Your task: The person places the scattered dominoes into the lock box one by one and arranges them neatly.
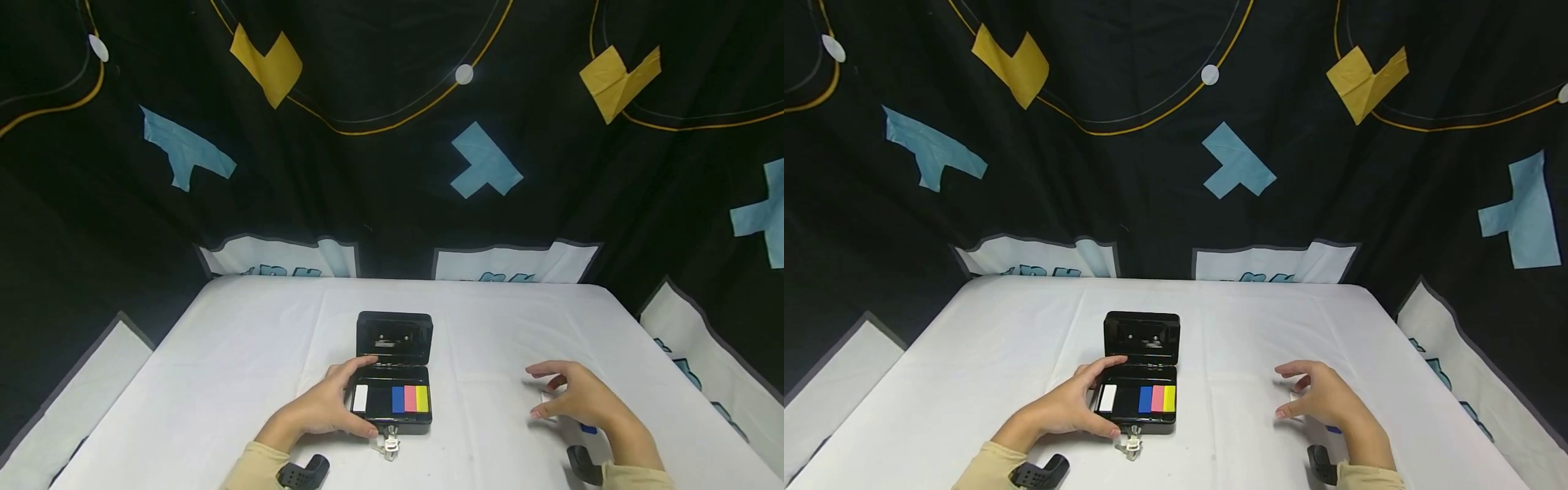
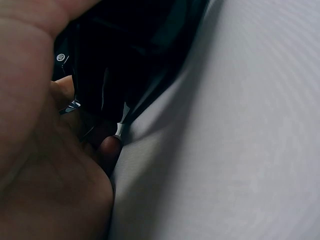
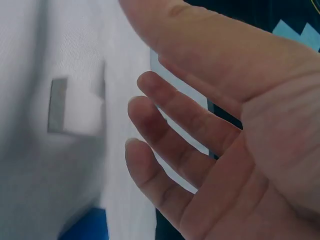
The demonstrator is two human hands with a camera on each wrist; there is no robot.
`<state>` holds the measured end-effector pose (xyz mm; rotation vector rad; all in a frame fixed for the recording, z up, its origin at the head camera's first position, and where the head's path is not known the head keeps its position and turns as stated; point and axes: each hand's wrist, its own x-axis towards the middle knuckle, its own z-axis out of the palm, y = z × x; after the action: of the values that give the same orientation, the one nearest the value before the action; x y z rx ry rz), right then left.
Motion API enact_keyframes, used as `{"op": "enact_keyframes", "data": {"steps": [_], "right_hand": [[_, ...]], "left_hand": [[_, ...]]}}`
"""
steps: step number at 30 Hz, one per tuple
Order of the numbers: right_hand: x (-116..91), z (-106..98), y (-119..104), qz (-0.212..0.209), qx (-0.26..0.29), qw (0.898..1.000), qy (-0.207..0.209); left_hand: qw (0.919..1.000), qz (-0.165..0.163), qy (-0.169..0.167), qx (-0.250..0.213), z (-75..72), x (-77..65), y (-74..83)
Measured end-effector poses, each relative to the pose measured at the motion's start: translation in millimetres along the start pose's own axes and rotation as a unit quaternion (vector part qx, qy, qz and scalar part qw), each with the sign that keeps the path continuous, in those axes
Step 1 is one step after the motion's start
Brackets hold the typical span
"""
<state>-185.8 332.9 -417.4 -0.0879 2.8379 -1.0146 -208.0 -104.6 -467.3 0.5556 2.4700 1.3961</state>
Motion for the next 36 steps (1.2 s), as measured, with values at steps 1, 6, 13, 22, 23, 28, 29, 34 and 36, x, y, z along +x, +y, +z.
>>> {"op": "enact_keyframes", "data": {"steps": [1, 6, 13, 22, 23, 28, 29, 34, 36], "right_hand": [[-1, -1, 2, 0.008, 0.002, 1.0, 0.001], [-3, -2, 9, 0.046, 0.009, 0.999, 0.004], [-4, 1, 19, 0.024, 0.018, 1.0, 0.001], [-4, 2, 19, 0.056, -0.011, 0.998, 0.002], [-5, 2, 18, 0.057, -0.012, 0.998, 0.001], [-4, 3, 14, 0.054, -0.015, 0.998, 0.002], [-4, 4, 14, 0.051, -0.016, 0.999, 0.003], [-2, 7, 7, 0.035, -0.017, 0.999, 0.01], [-1, 8, 4, 0.032, -0.014, 0.999, 0.013]], "left_hand": [[1.0, 0.0, 0.0, -0.001, 0.0, 0.0, 0.4], [1.0, 0.001, 0.001, -0.002, 0.3, 0.4, 0.7], [1.0, 0.003, 0.0, -0.001, 1.3, 1.4, 1.0], [1.0, 0.0, 0.003, 0.003, 0.9, 1.5, 1.8], [1.0, 0.0, 0.002, 0.003, 0.8, 1.4, 1.8], [1.0, -0.004, 0.003, 0.0, 0.7, 0.5, 3.0], [1.0, -0.005, 0.003, 0.0, 0.7, 0.3, 3.0], [1.0, -0.001, 0.003, -0.003, 0.9, -1.0, 4.2], [1.0, 0.0, 0.003, -0.002, 0.8, -1.1, 4.5]]}}
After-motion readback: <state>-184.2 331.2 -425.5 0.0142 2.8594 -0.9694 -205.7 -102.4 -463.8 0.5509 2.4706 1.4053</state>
